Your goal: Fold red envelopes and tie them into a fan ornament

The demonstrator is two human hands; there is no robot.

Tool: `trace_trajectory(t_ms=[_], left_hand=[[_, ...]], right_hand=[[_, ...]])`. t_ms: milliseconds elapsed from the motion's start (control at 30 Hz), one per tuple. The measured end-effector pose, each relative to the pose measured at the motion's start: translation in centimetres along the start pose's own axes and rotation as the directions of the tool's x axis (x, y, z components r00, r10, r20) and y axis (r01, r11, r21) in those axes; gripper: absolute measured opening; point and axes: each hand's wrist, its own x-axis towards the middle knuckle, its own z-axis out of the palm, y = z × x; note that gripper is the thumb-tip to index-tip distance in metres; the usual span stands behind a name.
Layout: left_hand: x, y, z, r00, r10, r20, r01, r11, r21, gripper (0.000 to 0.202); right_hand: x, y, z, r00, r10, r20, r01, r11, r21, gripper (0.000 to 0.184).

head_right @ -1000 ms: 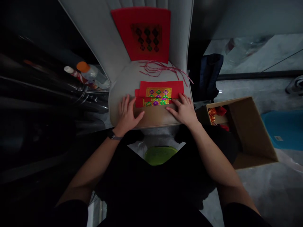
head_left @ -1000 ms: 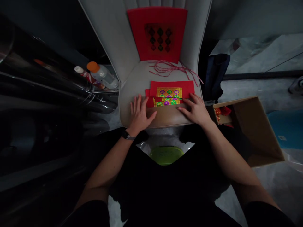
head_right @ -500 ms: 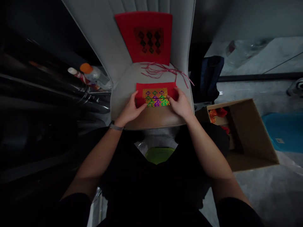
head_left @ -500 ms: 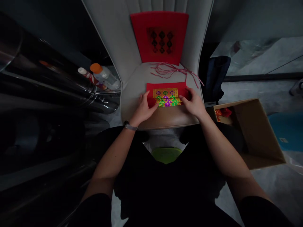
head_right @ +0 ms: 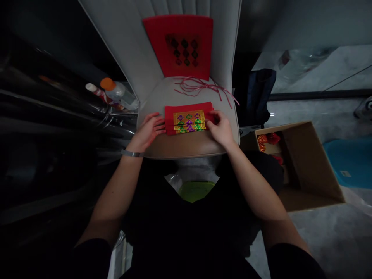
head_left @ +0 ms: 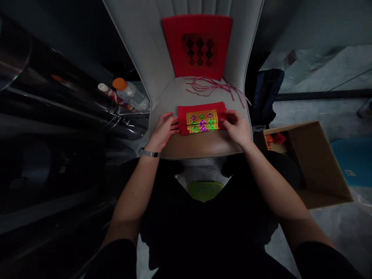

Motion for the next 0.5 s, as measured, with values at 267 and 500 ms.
trace_trajectory(t_ms=[267, 500], left_hand=[[0.7, -0.6, -0.1, 0.99, 0.019, 0.14, -0.041, 0.987, 0.152, 0.041], [0.7, -2.5, 0.0, 0.934, 0.316, 0.168, -0.358, 0.817, 0.453, 0.025]], right_hand=[[0.6, 1.2, 0.4, 0.991, 0.116, -0.068, -0.101, 0.976, 0.193, 0.045], [0.5, -0.1, -0.7, 0.938, 0.342, -0.063, -0.244, 0.777, 0.58, 0.044]])
